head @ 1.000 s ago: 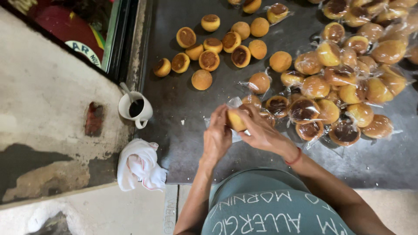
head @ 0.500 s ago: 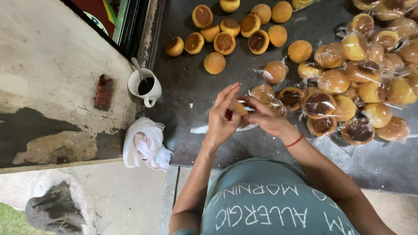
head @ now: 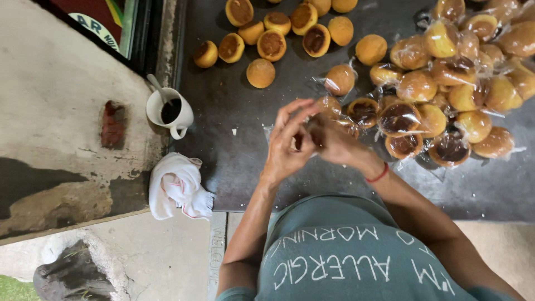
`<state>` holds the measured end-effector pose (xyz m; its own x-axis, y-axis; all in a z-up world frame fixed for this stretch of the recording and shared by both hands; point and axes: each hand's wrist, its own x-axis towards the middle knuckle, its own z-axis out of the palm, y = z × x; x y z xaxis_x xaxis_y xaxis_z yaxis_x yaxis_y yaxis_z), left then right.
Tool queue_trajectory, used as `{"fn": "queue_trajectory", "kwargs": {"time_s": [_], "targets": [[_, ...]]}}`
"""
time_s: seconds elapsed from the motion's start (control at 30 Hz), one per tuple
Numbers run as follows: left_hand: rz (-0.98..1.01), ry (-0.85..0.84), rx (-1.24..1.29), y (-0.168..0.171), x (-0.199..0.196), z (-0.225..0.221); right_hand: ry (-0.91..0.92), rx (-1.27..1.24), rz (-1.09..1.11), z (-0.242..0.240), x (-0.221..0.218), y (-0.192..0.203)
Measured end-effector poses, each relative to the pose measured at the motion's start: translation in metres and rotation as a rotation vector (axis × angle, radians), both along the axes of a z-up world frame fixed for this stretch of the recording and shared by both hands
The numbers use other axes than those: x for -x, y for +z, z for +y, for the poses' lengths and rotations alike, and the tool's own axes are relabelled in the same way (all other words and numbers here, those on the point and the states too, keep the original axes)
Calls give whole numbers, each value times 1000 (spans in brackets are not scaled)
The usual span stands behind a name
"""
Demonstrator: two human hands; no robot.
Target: The person packages small round buns into clear plastic bags by hand, taking them from a pile on the table and placing them into bags.
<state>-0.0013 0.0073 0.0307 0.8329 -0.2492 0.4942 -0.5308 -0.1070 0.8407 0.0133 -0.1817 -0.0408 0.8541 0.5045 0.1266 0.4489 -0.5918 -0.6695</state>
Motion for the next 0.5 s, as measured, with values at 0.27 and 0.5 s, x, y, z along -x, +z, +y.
{"fn": "queue_trajectory", "kwargs": {"time_s": [0.27, 0.5], "targets": [[38, -92, -301, 6, -24, 43, -17, 135, -176, -54, -16, 6], [143, -278, -322, -29, -28, 27, -25, -461, 480, -60, -20, 45]]}}
